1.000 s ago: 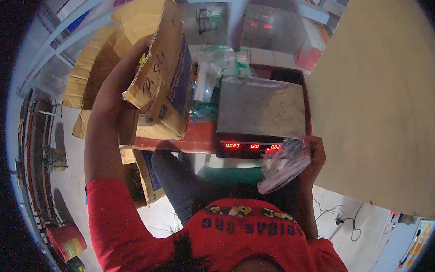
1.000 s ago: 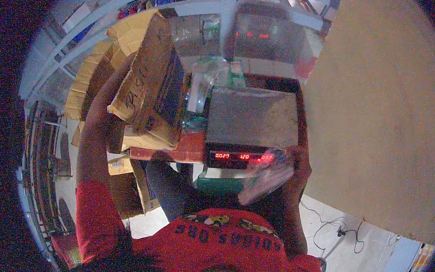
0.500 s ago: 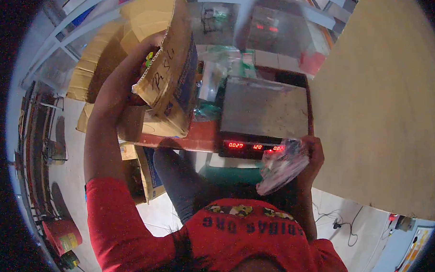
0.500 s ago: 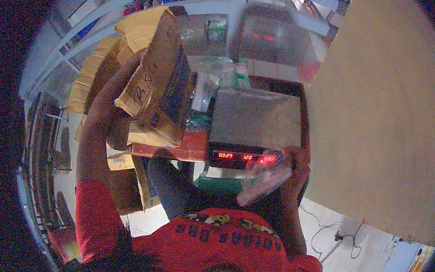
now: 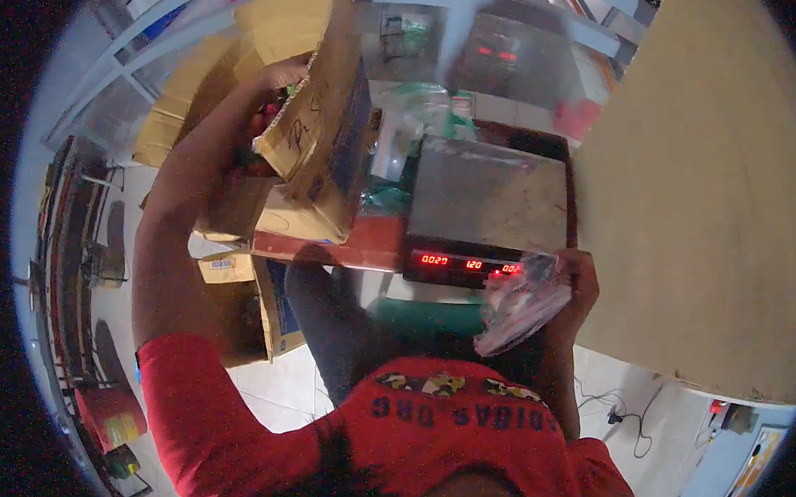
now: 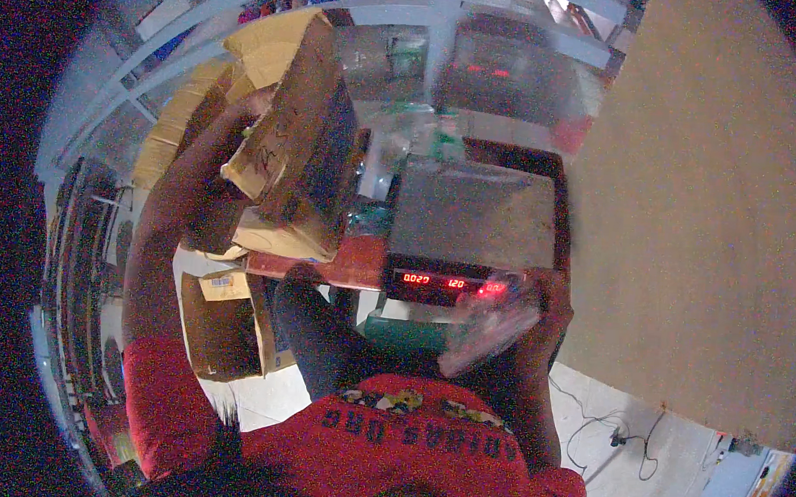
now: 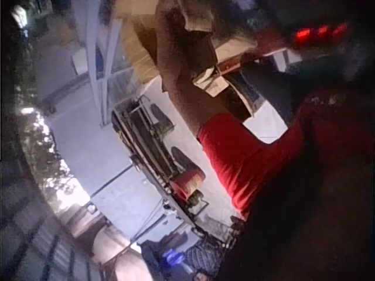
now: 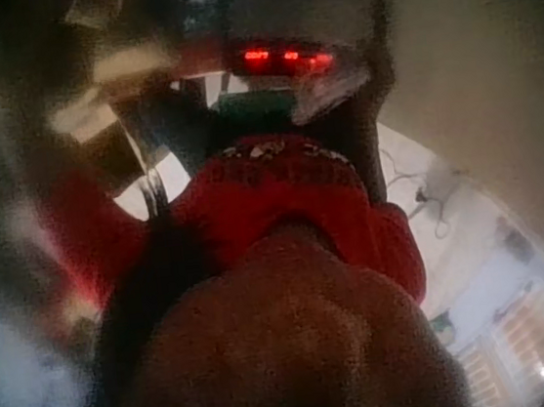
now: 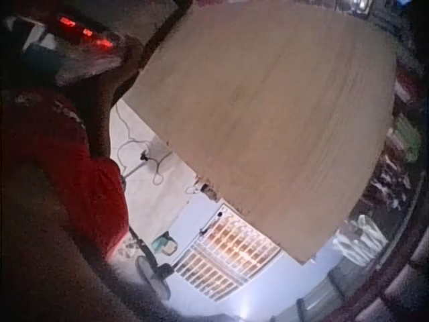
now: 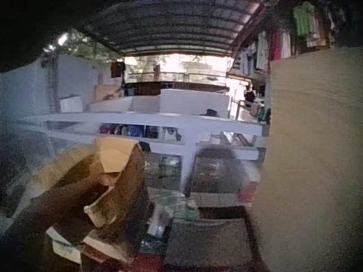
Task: The person weighs several peppers by placing them on a scale, then places the peppers into a plastic bag and ties it closed.
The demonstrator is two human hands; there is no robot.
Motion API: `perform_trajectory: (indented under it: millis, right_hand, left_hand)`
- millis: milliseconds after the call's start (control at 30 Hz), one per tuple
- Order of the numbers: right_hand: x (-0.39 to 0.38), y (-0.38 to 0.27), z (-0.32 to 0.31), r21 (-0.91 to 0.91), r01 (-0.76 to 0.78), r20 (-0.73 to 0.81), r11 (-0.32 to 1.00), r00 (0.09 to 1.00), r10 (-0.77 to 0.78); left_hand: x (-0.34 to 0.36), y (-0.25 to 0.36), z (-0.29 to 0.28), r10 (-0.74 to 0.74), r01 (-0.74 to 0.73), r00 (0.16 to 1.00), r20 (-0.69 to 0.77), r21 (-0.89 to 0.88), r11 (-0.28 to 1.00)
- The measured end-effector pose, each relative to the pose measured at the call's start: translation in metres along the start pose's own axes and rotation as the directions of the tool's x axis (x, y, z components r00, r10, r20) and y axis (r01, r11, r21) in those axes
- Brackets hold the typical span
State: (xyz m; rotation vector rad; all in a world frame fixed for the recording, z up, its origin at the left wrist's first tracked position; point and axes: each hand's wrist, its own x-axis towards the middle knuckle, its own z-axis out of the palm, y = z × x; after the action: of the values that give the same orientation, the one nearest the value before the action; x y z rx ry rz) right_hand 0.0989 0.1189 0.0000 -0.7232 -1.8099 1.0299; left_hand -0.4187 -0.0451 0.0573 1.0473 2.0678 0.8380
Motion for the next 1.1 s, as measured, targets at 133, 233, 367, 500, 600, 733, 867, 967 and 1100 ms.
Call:
perform_trajectory:
  millis: [133, 233, 367, 500, 600, 733, 867, 967, 1100]
  right_hand:
    - [-0.003, -0.003, -0.003, 0.009, -0.104, 0.022, 0.995, 0.994, 0.104]
    - [-0.006, 0.010, -0.007, -0.001, -0.053, 0.032, 0.999, 0.998, 0.053]
    - [-0.008, 0.004, -0.006, 0.054, -0.038, 0.080, 0.998, 0.996, 0.033]
    - [-0.008, 0.004, -0.017, 0.038, -0.001, 0.095, 0.999, 0.995, -0.003]
    - [-0.010, 0.004, -0.017, 0.016, -0.046, 0.089, 0.999, 0.995, 0.045]
    - [-0.007, 0.008, -0.023, -0.059, 0.061, 0.049, 0.996, 0.997, -0.058]
    - [-0.002, -0.002, -0.022, 0.268, -0.086, -0.060, 0.960, 0.993, 0.106]
    - [0.002, 0.010, -0.041, 0.268, -0.015, -0.065, 0.963, 0.997, 0.034]
    - [0.003, 0.007, -0.051, 0.249, 0.031, -0.115, 0.968, 0.993, -0.002]
  left_hand:
    - [-0.062, -0.001, -0.004, -0.174, 0.145, 0.985, 0.001, -0.561, 0.815]
    - [-0.089, 0.002, 0.003, -0.279, 0.030, 0.925, -0.258, -0.682, 0.731]
    - [-0.113, 0.007, -0.015, -0.230, -0.272, 0.824, -0.518, -0.717, 0.641]
    - [-0.109, -0.011, -0.044, -0.199, -0.353, 0.877, -0.437, -0.868, 0.349]
    - [-0.119, -0.013, -0.058, -0.165, -0.421, 0.864, -0.476, -0.862, 0.282]
    - [-0.122, 0.053, -0.019, 0.037, -0.468, 0.884, -0.467, -0.876, 0.119]
    - [-0.131, 0.132, 0.035, -0.060, -0.463, 0.860, -0.506, -0.826, 0.322]
    - [-0.104, 0.180, 0.122, 0.170, -0.414, 0.907, -0.384, -0.747, 0.520]
    - [-0.051, 0.162, 0.248, 0.355, -0.372, 0.921, -0.162, -0.639, 0.674]
